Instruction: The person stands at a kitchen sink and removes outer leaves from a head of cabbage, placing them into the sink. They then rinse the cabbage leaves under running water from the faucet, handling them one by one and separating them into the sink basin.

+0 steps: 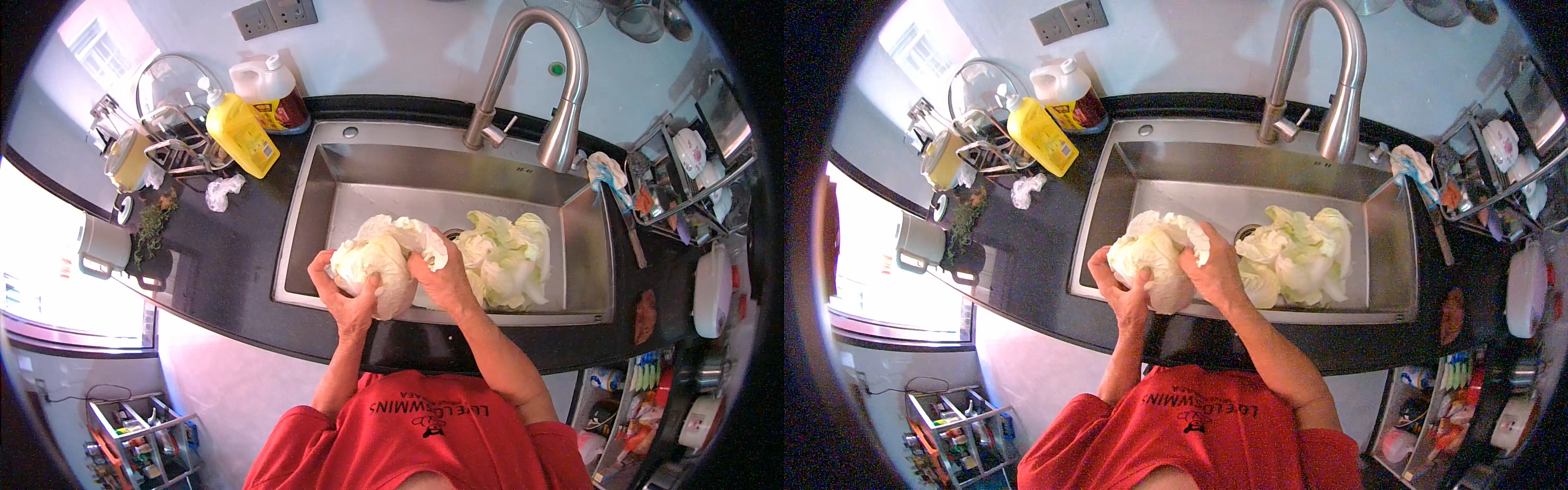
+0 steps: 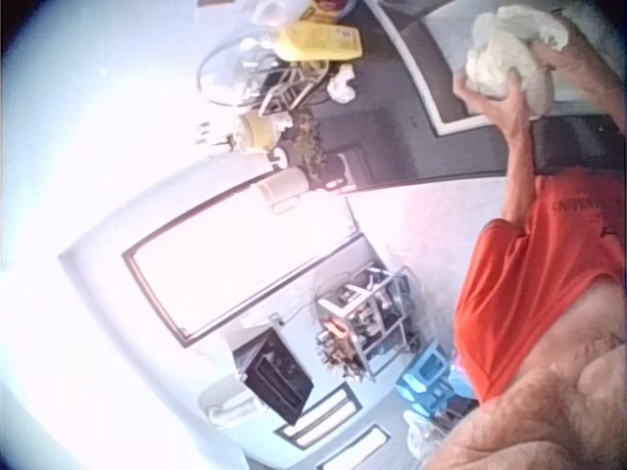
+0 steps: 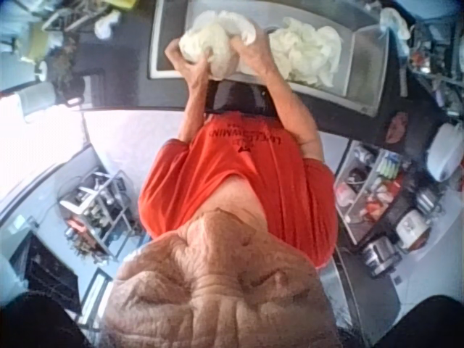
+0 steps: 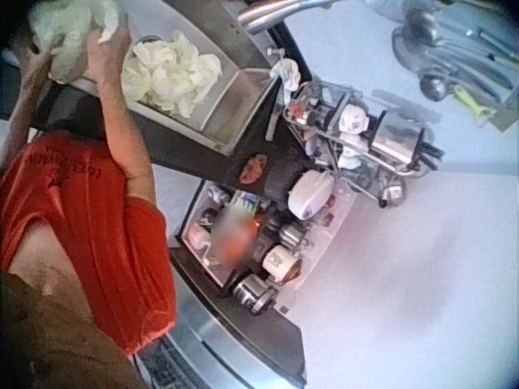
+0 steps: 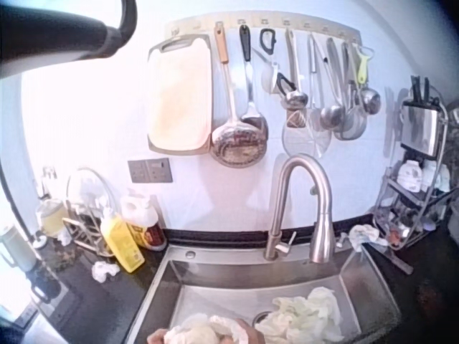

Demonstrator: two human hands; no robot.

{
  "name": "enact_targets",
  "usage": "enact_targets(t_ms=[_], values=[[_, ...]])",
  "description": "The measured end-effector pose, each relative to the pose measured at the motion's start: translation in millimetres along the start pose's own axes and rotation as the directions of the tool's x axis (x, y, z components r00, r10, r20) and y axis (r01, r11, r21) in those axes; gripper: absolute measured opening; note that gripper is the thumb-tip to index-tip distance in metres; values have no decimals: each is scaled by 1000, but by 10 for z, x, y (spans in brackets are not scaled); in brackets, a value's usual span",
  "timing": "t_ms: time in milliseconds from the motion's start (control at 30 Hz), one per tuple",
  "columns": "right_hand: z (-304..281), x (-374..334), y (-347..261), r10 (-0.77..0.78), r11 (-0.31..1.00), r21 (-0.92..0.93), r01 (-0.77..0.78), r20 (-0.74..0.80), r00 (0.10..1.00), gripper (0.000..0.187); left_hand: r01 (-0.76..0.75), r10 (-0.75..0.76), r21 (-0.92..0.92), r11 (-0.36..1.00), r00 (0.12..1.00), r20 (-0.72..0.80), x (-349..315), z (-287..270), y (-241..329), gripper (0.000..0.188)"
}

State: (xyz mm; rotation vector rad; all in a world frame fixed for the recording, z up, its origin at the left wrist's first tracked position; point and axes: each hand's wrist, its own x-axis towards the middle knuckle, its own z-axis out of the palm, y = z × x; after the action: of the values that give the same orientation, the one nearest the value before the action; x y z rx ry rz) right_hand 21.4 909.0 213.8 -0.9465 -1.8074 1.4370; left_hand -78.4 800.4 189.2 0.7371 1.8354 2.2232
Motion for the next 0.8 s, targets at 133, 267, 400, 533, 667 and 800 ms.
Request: enact_targets(t_ms=[133,267,400,533,667,800], values=[[-46,25,174,57,995,83,-51,-70,996,31,38,-38,19,999,999,-15,-9,15,53,64],[-140,54,247,247,939,254,-231,-33,968,34,56,-60,-48,997,995,-83,18,-68,1,61],[-178,-34,124,207,937,266,-226,100,973,38,50,-61,-100,994,992,-114,54,-151,-110,57],[-89,-190,70,127,899,407,-159,103,986,36,118,-163,-225,967,967,-197,163,-153,-133,48],[-82,-316,463,150,831,534,-155,53,987,43,226,-394,-476,850,872,-289,341,-295,-248,36],[-205,-356,537,391,372,902,-218,61,918,47,279,-544,-783,555,834,-88,417,-635,-644,42]])
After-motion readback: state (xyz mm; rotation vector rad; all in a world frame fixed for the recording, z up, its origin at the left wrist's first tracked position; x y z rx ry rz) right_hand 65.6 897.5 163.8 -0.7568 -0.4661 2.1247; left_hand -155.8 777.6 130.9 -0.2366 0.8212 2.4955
